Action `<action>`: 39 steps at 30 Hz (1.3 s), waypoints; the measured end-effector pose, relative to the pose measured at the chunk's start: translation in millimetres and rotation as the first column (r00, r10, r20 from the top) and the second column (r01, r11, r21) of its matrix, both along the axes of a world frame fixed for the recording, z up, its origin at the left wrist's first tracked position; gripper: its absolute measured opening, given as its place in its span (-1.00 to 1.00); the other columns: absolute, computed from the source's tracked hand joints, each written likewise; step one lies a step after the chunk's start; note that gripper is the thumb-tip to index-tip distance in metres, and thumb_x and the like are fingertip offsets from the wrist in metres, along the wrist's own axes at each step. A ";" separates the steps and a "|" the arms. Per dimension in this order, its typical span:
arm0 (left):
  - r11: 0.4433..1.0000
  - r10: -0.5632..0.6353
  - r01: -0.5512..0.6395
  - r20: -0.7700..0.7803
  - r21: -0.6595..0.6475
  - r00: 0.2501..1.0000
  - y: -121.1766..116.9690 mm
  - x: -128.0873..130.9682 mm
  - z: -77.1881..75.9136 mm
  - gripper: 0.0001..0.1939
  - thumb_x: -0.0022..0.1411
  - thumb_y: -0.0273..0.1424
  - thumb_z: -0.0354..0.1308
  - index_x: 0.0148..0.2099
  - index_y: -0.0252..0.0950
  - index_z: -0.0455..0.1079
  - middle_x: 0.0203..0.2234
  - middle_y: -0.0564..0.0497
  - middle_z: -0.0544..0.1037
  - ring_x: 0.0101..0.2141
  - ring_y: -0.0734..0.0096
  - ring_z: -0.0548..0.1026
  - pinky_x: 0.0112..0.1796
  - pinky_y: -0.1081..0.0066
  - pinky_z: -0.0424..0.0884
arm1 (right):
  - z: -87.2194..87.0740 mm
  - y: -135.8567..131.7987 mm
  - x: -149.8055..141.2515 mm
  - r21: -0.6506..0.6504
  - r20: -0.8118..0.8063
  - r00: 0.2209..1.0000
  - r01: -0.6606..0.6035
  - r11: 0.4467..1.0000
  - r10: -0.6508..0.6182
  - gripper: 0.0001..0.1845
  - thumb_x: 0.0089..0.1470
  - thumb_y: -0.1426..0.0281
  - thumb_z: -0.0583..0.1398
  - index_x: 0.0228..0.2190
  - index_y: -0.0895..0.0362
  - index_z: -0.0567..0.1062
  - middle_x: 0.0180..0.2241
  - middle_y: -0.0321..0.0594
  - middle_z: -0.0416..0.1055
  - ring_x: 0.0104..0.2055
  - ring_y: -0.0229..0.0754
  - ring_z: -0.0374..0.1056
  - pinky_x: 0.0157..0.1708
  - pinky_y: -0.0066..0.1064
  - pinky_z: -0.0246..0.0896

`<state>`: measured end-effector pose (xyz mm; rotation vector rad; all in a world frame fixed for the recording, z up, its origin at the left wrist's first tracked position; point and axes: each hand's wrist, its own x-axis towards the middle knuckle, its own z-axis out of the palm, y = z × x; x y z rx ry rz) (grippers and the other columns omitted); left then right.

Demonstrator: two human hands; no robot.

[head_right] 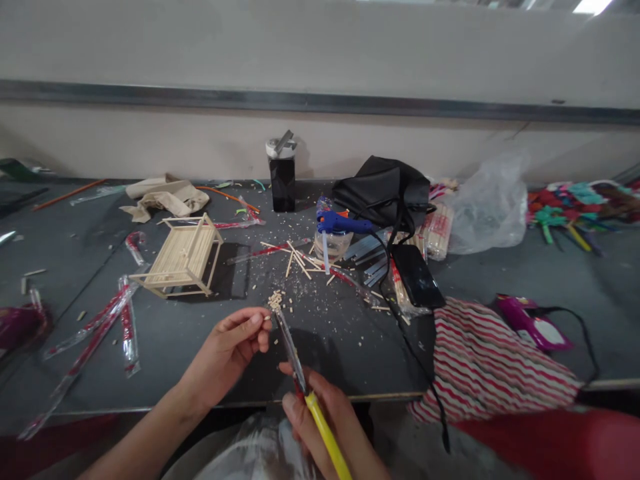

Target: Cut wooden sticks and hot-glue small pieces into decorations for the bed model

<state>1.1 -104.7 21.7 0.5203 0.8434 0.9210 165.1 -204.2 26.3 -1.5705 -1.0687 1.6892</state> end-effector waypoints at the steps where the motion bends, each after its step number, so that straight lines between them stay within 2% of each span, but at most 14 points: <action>1: 1.000 -0.005 0.005 0.009 -0.006 1.000 -0.3 -0.4 1.2 -0.82 0.06 -0.42 0.34 -0.26 -0.40 0.54 -0.45 0.00 0.56 -0.53 0.59 0.47 -0.42 0.57 0.42 | -0.3 0.1 -0.3 -0.004 0.019 1.000 -0.003 1.000 0.003 -0.10 0.00 -0.22 0.09 0.09 0.24 0.35 -0.60 -0.37 0.24 -0.63 -0.37 0.12 -0.61 -0.49 0.03; 7: 0.998 -0.058 0.058 -0.054 0.005 0.997 -3.7 1.5 8.0 -0.85 0.05 -0.42 0.35 -0.33 -0.40 0.51 -0.46 -0.03 0.58 -0.56 0.55 0.48 -0.46 0.53 0.42 | -4.0 0.0 0.2 0.078 0.149 0.988 -0.043 0.996 0.031 -0.19 0.06 -0.17 0.06 0.04 0.23 0.40 -0.61 -0.33 0.29 -0.62 -0.33 0.15 -0.60 -0.46 0.05; 11: 0.996 -0.073 0.079 -0.107 0.049 0.992 -8.1 6.3 10.6 -0.82 0.08 -0.37 0.32 -0.38 -0.39 0.46 -0.49 0.00 0.53 -0.60 0.54 0.45 -0.50 0.50 0.40 | -8.1 -1.4 1.2 0.142 0.172 0.984 -0.061 0.988 0.036 -0.25 0.10 -0.13 0.05 0.04 0.23 0.41 -0.61 -0.34 0.28 -0.62 -0.33 0.15 -0.60 -0.47 0.05; 14: 0.995 -0.053 0.064 -0.141 0.074 0.989 -10.8 8.2 10.3 -0.80 0.08 -0.34 0.32 -0.36 -0.38 0.44 -0.49 0.01 0.52 -0.58 0.51 0.45 -0.46 0.46 0.41 | -8.9 -1.7 1.1 0.140 0.161 0.986 -0.053 0.989 0.030 -0.26 0.11 -0.12 0.06 0.05 0.22 0.40 -0.60 -0.35 0.27 -0.61 -0.34 0.15 -0.60 -0.48 0.05; 22: 0.986 0.029 0.019 -0.285 0.164 0.958 -19.3 14.9 6.7 -0.82 0.07 -0.34 0.32 -0.36 -0.34 0.44 -0.51 0.07 0.48 -0.50 0.52 0.43 -0.41 0.52 0.36 | -2.6 1.6 -2.9 0.133 0.103 0.994 0.024 0.991 -0.038 -0.37 0.08 -0.05 0.15 0.00 0.15 0.47 -0.60 -0.31 0.32 -0.61 -0.29 0.18 -0.58 -0.45 0.07; 29: 0.984 0.047 0.009 -0.311 0.176 0.949 -25.2 20.8 6.1 -0.82 0.10 -0.32 0.29 -0.36 -0.31 0.41 -0.55 0.10 0.47 -0.53 0.46 0.47 -0.43 0.47 0.37 | 3.0 6.1 -3.8 0.103 0.125 0.992 -0.019 0.995 0.006 -0.37 0.08 -0.06 0.13 0.02 0.09 0.46 -0.58 -0.29 0.31 -0.60 -0.28 0.19 -0.58 -0.45 0.16; 32: 0.985 0.039 0.016 -0.306 0.173 0.951 -25.9 21.4 5.2 -0.82 0.10 -0.31 0.29 -0.36 -0.32 0.40 -0.56 0.10 0.46 -0.54 0.46 0.47 -0.43 0.47 0.36 | 2.8 6.1 -3.9 0.099 0.120 0.993 -0.015 0.995 0.003 -0.38 0.08 -0.08 0.13 0.00 0.09 0.46 -0.59 -0.31 0.29 -0.65 -0.32 0.13 -0.62 -0.45 0.11; 35: 0.990 0.042 -0.005 -0.268 0.139 0.962 -25.9 20.7 3.2 -0.80 0.07 -0.32 0.32 -0.37 -0.31 0.39 -0.56 0.12 0.44 -0.55 0.52 0.41 -0.44 0.48 0.33 | -1.3 4.3 -4.2 0.102 0.077 0.997 0.005 0.995 -0.013 -0.40 0.09 -0.10 0.11 -0.09 0.12 0.47 -0.63 -0.37 0.19 -0.67 -0.37 0.03 -0.68 -0.49 -0.01; 39: 0.997 0.040 -0.035 -0.068 0.069 0.997 -23.8 18.6 -1.0 -0.75 0.05 -0.29 0.35 -0.25 -0.29 0.45 -0.39 0.05 0.50 -0.37 0.48 0.42 -0.33 0.51 0.33 | -10.0 -0.3 -6.0 0.072 -0.043 0.998 0.053 0.996 -0.050 -0.39 0.08 -0.11 0.12 -0.14 0.16 0.43 -0.66 -0.47 0.04 -0.69 -0.42 -0.08 -0.71 -0.53 -0.12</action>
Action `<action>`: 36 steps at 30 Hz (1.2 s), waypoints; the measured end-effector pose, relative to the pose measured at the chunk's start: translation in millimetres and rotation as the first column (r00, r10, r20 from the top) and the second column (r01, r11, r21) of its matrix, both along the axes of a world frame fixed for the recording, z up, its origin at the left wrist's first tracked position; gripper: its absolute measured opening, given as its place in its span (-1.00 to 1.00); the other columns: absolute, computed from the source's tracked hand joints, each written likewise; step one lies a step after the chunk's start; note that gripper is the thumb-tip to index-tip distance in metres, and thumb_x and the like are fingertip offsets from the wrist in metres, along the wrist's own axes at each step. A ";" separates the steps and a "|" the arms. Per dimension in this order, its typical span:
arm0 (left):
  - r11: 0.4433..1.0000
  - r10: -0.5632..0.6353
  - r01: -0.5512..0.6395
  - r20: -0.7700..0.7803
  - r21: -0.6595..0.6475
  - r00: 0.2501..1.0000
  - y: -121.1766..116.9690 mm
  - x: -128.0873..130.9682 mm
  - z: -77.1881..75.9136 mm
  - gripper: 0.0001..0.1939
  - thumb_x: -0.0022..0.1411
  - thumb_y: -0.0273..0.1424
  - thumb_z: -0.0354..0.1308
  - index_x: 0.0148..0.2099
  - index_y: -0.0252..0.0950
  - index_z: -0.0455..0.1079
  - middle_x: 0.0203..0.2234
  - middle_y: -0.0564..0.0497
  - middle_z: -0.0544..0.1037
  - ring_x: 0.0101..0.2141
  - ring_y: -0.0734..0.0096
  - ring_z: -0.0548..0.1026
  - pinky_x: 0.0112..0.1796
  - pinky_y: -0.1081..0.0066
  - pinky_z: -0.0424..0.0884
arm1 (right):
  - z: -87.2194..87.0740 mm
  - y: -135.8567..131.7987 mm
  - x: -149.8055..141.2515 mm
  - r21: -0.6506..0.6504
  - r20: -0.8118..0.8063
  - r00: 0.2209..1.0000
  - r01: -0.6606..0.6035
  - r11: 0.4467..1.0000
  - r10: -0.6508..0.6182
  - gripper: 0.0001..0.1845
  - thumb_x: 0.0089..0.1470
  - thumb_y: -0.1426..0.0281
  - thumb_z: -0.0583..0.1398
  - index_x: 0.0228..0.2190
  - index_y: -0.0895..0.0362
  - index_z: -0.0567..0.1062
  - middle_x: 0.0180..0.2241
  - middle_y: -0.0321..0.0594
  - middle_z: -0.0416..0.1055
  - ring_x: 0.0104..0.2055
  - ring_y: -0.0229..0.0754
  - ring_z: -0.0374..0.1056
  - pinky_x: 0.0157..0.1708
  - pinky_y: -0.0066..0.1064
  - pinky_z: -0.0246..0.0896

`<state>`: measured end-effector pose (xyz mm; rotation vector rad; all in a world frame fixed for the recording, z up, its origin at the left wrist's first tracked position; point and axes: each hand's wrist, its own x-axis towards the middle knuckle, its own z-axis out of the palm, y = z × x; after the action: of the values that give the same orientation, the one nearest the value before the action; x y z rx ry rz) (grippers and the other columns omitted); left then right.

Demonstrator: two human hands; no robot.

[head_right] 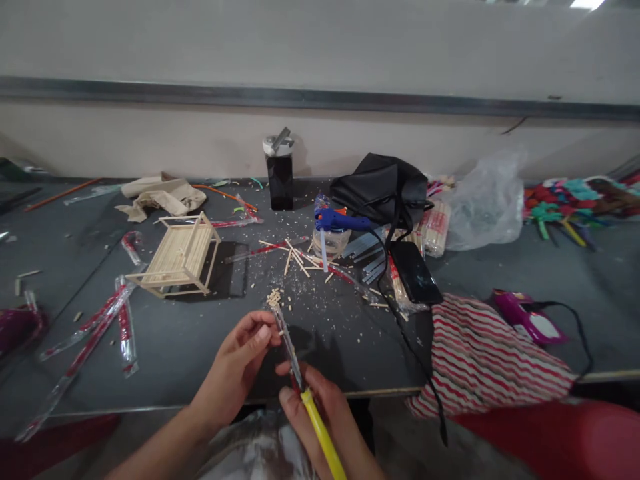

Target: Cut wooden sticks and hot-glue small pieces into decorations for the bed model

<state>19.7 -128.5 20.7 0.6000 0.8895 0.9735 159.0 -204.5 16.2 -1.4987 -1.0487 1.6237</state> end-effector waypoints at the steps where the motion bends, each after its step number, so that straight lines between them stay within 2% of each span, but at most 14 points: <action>1: 0.999 -0.039 0.041 0.072 -0.023 0.997 0.7 -0.2 -1.1 -0.71 0.05 -0.26 0.35 -0.19 -0.29 0.47 -0.34 0.00 0.52 -0.33 0.45 0.42 -0.34 0.51 0.33 | -1.7 -1.0 -0.7 -0.015 -0.041 0.999 0.004 1.000 -0.005 -0.39 0.08 -0.11 0.12 -0.12 0.16 0.42 -0.66 -0.49 0.03 -0.70 -0.43 -0.09 -0.71 -0.54 -0.13; 4: 0.976 -0.181 0.204 0.236 -0.075 0.955 1.9 0.4 -4.7 -0.63 0.07 -0.20 0.32 -0.15 -0.34 0.50 -0.30 -0.12 0.55 -0.40 0.45 0.41 -0.48 0.53 0.25 | -3.3 -2.8 -2.7 -0.048 -0.113 0.994 -0.006 0.999 0.001 -0.38 0.07 -0.09 0.15 -0.08 0.16 0.40 -0.68 -0.51 0.05 -0.72 -0.44 -0.09 -0.72 -0.54 -0.15; 6: 0.964 -0.209 0.245 0.271 -0.105 0.940 1.6 1.3 -7.3 -0.68 0.08 -0.22 0.32 -0.21 -0.35 0.51 -0.38 -0.11 0.56 -0.47 0.51 0.39 -0.53 0.56 0.19 | -1.9 -3.1 -3.4 -0.066 -0.110 0.994 -0.019 0.998 0.011 -0.39 0.06 -0.09 0.16 -0.09 0.15 0.42 -0.69 -0.50 0.07 -0.73 -0.44 -0.09 -0.73 -0.54 -0.16; 9: 0.961 -0.202 0.246 0.284 -0.128 0.937 -0.4 2.1 -11.7 -0.69 0.06 -0.21 0.34 -0.29 -0.37 0.50 -0.45 -0.09 0.55 -0.48 0.50 0.43 -0.54 0.57 0.20 | 0.7 -3.5 -2.9 -0.070 -0.099 0.995 -0.028 0.997 0.021 -0.38 0.04 -0.10 0.16 -0.10 0.14 0.43 -0.69 -0.49 0.09 -0.73 -0.43 -0.07 -0.73 -0.53 -0.16; 12: 0.960 -0.204 0.248 0.277 -0.132 0.939 -3.1 1.9 -16.6 -0.68 0.06 -0.20 0.34 -0.32 -0.39 0.49 -0.46 -0.10 0.56 -0.44 0.43 0.50 -0.47 0.52 0.30 | 1.3 -4.1 -1.4 -0.060 -0.096 0.994 -0.055 0.997 0.050 -0.34 0.04 -0.12 0.14 -0.07 0.16 0.42 -0.67 -0.47 0.12 -0.72 -0.43 -0.05 -0.72 -0.53 -0.13; 17: 0.957 -0.193 0.245 0.289 -0.155 0.938 -6.6 1.6 -21.0 -0.70 0.04 -0.22 0.36 -0.32 -0.38 0.49 -0.46 -0.09 0.58 -0.40 0.35 0.56 -0.41 0.49 0.37 | 2.7 -4.0 2.2 -0.061 -0.072 0.991 -0.115 0.991 0.110 -0.27 0.06 -0.14 0.10 -0.04 0.23 0.39 -0.56 -0.34 0.29 -0.63 -0.38 0.13 -0.62 -0.50 0.05; 22: 0.951 -0.187 0.243 0.269 -0.192 0.945 -11.1 4.6 -21.2 -0.68 0.02 -0.21 0.37 -0.35 -0.39 0.49 -0.49 -0.08 0.58 -0.43 0.38 0.55 -0.35 0.47 0.41 | 2.9 -10.1 10.1 -0.152 -0.079 0.994 -0.083 0.985 0.072 -0.35 0.05 -0.10 0.14 -0.08 0.18 0.43 -0.47 -0.23 0.43 -0.52 -0.26 0.30 -0.49 -0.40 0.19; 26: 0.946 -0.174 0.235 0.265 -0.221 0.948 -15.1 7.1 -24.3 -0.70 -0.01 -0.22 0.39 -0.37 -0.37 0.48 -0.52 -0.07 0.57 -0.44 0.35 0.54 -0.31 0.41 0.43 | -0.1 -15.3 14.2 -0.199 -0.087 0.994 -0.082 0.976 0.066 -0.44 0.07 -0.06 0.15 -0.15 0.16 0.44 -0.47 -0.22 0.44 -0.46 -0.20 0.36 -0.47 -0.40 0.21; 29: 0.948 -0.168 0.229 0.261 -0.221 0.950 -17.4 7.5 -27.9 -0.70 0.00 -0.22 0.38 -0.37 -0.37 0.49 -0.53 -0.06 0.56 -0.50 0.42 0.50 -0.31 0.40 0.42 | -3.1 -14.7 10.9 -0.245 -0.153 0.987 -0.079 0.966 0.042 -0.48 0.06 -0.03 0.17 -0.15 0.14 0.40 -0.54 -0.34 0.34 -0.56 -0.29 0.25 -0.54 -0.45 0.14; 33: 0.959 -0.164 0.218 0.266 -0.184 0.950 -19.4 7.8 -29.2 -0.70 0.05 -0.21 0.35 -0.36 -0.38 0.50 -0.61 0.00 0.52 -0.68 0.63 0.28 -0.36 0.43 0.40 | -8.0 -11.6 3.4 -0.282 -0.341 0.940 -0.085 0.956 -0.017 -0.38 -0.07 -0.03 0.27 -0.12 0.13 0.34 -0.63 -0.54 0.04 -0.66 -0.44 -0.11 -0.67 -0.57 -0.13; 36: 0.955 -0.134 0.191 0.246 -0.225 0.960 -20.2 7.7 -26.8 -0.72 0.04 -0.23 0.36 -0.36 -0.38 0.49 -0.56 -0.04 0.54 -0.59 0.53 0.41 -0.35 0.45 0.41 | -12.8 -12.3 1.5 -0.287 -0.358 0.933 -0.075 0.955 -0.035 -0.37 -0.10 -0.02 0.29 -0.13 0.12 0.33 -0.63 -0.56 0.00 -0.65 -0.45 -0.17 -0.68 -0.58 -0.22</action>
<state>27.4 -148.7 -6.1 0.3346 0.7290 0.7499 160.5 -216.8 3.4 -1.2994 -0.6382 2.0464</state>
